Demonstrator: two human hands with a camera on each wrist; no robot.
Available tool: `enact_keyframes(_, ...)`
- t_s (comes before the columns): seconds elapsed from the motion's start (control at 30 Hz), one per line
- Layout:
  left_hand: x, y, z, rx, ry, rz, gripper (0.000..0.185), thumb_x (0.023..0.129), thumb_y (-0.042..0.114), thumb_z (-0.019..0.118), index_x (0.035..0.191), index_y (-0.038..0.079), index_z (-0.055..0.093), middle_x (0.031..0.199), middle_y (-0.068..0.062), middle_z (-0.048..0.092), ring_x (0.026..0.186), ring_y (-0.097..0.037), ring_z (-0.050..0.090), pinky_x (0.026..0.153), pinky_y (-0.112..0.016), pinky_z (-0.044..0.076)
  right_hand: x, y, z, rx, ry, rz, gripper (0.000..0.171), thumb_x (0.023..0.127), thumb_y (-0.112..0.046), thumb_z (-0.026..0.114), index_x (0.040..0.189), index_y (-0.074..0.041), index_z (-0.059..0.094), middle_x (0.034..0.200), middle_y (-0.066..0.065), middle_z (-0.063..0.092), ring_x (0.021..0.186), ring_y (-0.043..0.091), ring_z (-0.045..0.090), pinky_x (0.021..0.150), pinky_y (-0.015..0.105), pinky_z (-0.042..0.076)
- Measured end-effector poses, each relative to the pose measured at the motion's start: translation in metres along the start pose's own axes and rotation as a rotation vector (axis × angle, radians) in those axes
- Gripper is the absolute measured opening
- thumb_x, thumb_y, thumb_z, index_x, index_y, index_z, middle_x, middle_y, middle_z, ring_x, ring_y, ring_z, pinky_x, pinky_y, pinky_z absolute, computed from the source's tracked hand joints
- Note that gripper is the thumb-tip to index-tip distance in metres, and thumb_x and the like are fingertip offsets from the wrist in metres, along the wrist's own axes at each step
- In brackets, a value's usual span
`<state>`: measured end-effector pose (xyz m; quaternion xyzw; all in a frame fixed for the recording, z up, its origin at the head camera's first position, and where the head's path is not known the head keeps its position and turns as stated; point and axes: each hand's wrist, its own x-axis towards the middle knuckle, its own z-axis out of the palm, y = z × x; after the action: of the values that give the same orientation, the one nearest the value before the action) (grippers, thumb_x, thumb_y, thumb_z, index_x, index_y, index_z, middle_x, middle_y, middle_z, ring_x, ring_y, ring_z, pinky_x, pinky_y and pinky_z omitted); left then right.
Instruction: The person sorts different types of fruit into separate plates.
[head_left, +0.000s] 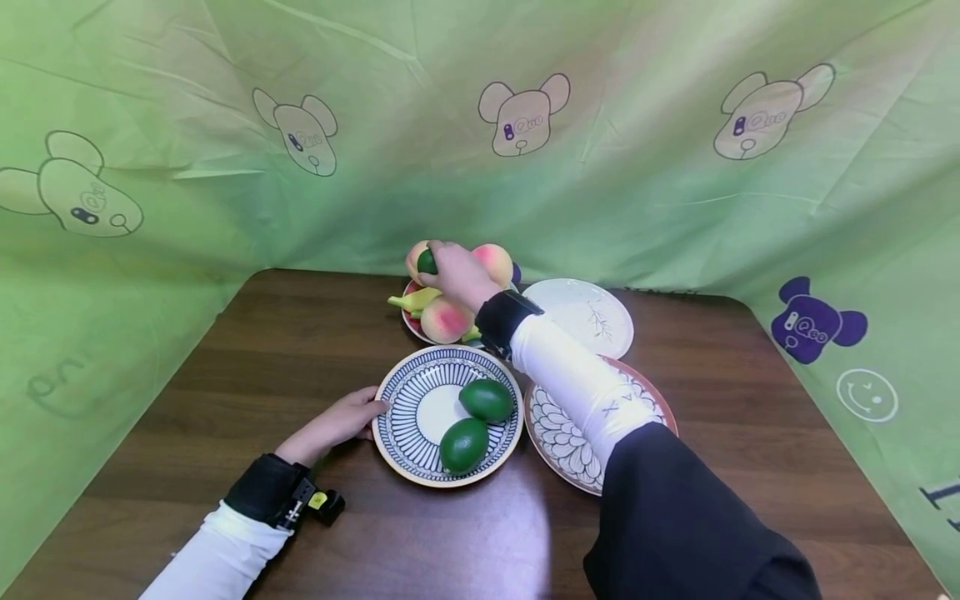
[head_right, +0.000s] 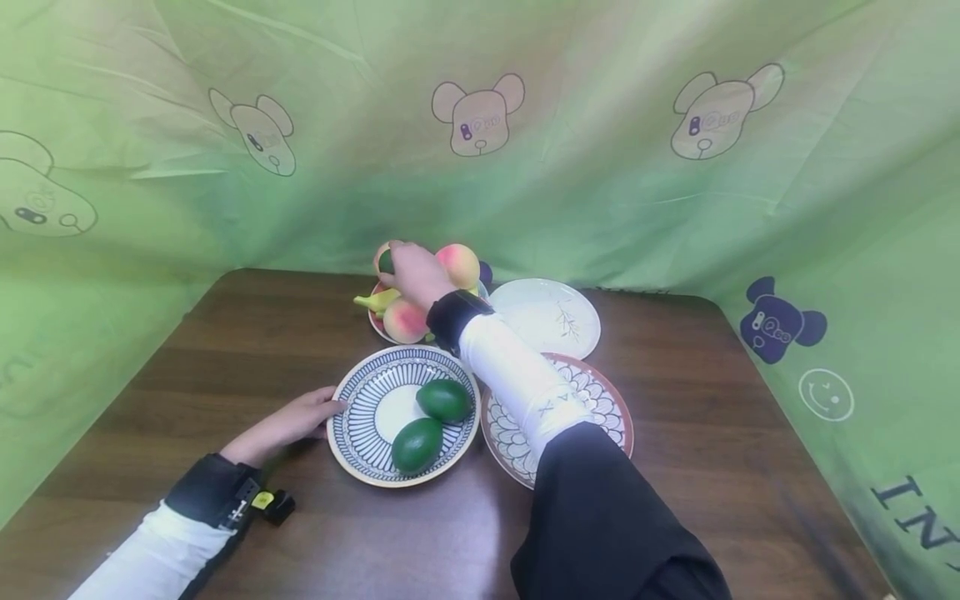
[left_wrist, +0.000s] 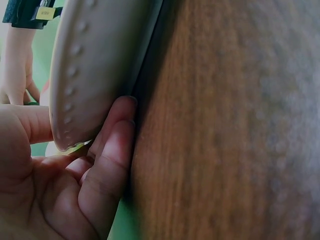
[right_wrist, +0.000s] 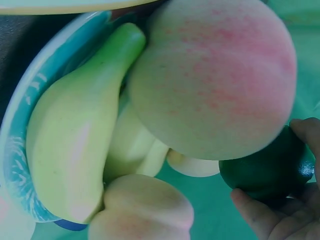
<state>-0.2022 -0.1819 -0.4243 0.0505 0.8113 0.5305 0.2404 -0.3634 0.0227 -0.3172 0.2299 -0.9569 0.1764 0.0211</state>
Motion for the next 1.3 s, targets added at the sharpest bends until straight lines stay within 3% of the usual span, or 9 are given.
enact_keyframes(0.23,-0.001,0.002,0.000,0.009,0.009,-0.010,0.046,0.105,0.013,0.043,0.140,-0.017,0.041,0.089,-0.003,0.067,0.072,-0.005,0.063,0.063,-0.020,0.053,-0.004,-0.005,-0.008,0.019,0.018,-0.044,0.050,0.100,-0.030,0.066,0.140,-0.004,0.053,0.123,0.013,0.067,0.110,0.025,0.065,0.092,0.033,0.057)
enact_keyframes(0.47,-0.003,0.002,-0.001,-0.003,0.007,0.003,0.046,0.105,0.012,0.042,0.139,-0.019,0.040,0.089,-0.005,0.067,0.071,-0.005,0.063,0.062,-0.020,0.053,-0.015,-0.015,-0.019,0.049,0.050,-0.081,0.055,0.098,-0.031,0.068,0.142,-0.002,0.052,0.129,0.015,0.067,0.116,0.028,0.065,0.098,0.036,0.056)
enact_keyframes(0.7,-0.002,-0.001,0.002,-0.012,0.007,-0.001,0.044,0.105,0.012,0.042,0.138,-0.017,0.042,0.084,0.000,0.064,0.070,-0.004,0.062,0.061,-0.020,0.052,-0.037,-0.017,-0.028,0.111,0.061,-0.128,0.051,0.097,-0.026,0.069,0.141,-0.005,0.055,0.133,0.013,0.066,0.119,0.027,0.064,0.100,0.035,0.056)
enact_keyframes(0.83,-0.002,0.001,0.002,-0.017,0.009,0.006,0.043,0.105,0.012,0.042,0.136,-0.017,0.043,0.084,0.001,0.063,0.070,-0.004,0.061,0.061,-0.019,0.052,-0.052,-0.014,-0.031,0.139,0.069,-0.143,0.055,0.096,-0.024,0.069,0.145,-0.005,0.053,0.131,0.013,0.066,0.111,0.025,0.065,0.093,0.034,0.057)
enact_keyframes(1.07,-0.005,0.003,0.002,0.003,0.017,0.010,0.041,0.104,0.012,0.042,0.134,-0.016,0.045,0.082,0.002,0.063,0.068,-0.004,0.060,0.060,-0.018,0.050,-0.076,-0.013,-0.031,0.087,0.078,-0.179,0.062,0.095,-0.029,0.072,0.146,-0.003,0.051,0.129,0.013,0.068,0.105,0.024,0.067,0.093,0.036,0.058)
enact_keyframes(1.3,-0.006,0.003,0.002,0.009,0.019,0.006,0.041,0.104,0.013,0.043,0.134,-0.016,0.046,0.082,0.002,0.063,0.069,-0.004,0.060,0.061,-0.018,0.050,-0.098,-0.017,-0.026,0.078,0.057,-0.286,0.054,0.093,-0.026,0.073,0.138,-0.001,0.057,0.118,0.013,0.070,0.101,0.023,0.066,0.091,0.035,0.057)
